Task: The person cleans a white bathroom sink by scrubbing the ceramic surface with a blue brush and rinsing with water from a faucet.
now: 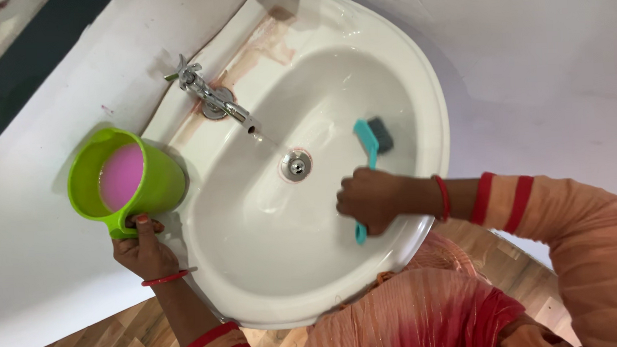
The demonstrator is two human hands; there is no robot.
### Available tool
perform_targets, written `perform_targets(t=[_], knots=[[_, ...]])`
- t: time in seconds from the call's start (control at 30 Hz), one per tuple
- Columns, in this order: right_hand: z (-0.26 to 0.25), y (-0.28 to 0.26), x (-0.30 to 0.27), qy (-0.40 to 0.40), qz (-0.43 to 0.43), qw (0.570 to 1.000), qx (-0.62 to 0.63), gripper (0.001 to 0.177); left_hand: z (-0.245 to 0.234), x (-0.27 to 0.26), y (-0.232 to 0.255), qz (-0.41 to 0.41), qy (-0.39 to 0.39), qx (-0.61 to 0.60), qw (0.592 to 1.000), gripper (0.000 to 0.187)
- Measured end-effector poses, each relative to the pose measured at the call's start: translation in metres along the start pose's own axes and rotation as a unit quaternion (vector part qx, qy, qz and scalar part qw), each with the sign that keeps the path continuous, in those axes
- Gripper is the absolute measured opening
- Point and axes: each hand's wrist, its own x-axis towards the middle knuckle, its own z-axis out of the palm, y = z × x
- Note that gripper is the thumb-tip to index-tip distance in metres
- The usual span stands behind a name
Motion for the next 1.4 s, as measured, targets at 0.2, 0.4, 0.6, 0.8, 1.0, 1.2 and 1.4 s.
perform_targets(t=[0.2,0.4,0.6,0.8,1.0,1.2,1.4], knots=[[-0.011,0.031,-0.005,0.033,-0.041,0.998,-0.027,0.027,-0.003,0.000,-0.003,-0.003,0.003,0.004,1.000,0.011],[-0.017,0.005,-0.013,-0.078,-0.038,0.996,-0.014,0.025,-0.001,0.001,-0.001,-0.003,0.002,-0.001,1.000,0.013],[-0.031,0.038,-0.012,-0.085,-0.046,0.990,-0.099,0.024,-0.003,0.000,-0.004,-0.001,0.000,-0.007,1.000,0.013],[-0.027,0.014,-0.023,-0.129,-0.048,0.987,-0.081,0.020,-0.003,0.001,-0.004,0.003,-0.004,-0.005,1.000,0.012],[-0.038,0.045,-0.024,-0.056,-0.008,0.995,-0.080,0.024,-0.006,0.004,-0.012,0.006,-0.005,-0.006,1.000,0.012],[-0.001,0.004,-0.044,0.127,-0.094,0.982,0.108,0.020,-0.008,0.004,-0.015,-0.008,-0.004,-0.011,1.000,0.013],[0.011,0.013,-0.045,0.163,-0.050,0.983,0.069,0.015,-0.004,0.003,-0.015,-0.010,0.008,0.009,1.000,0.016]])
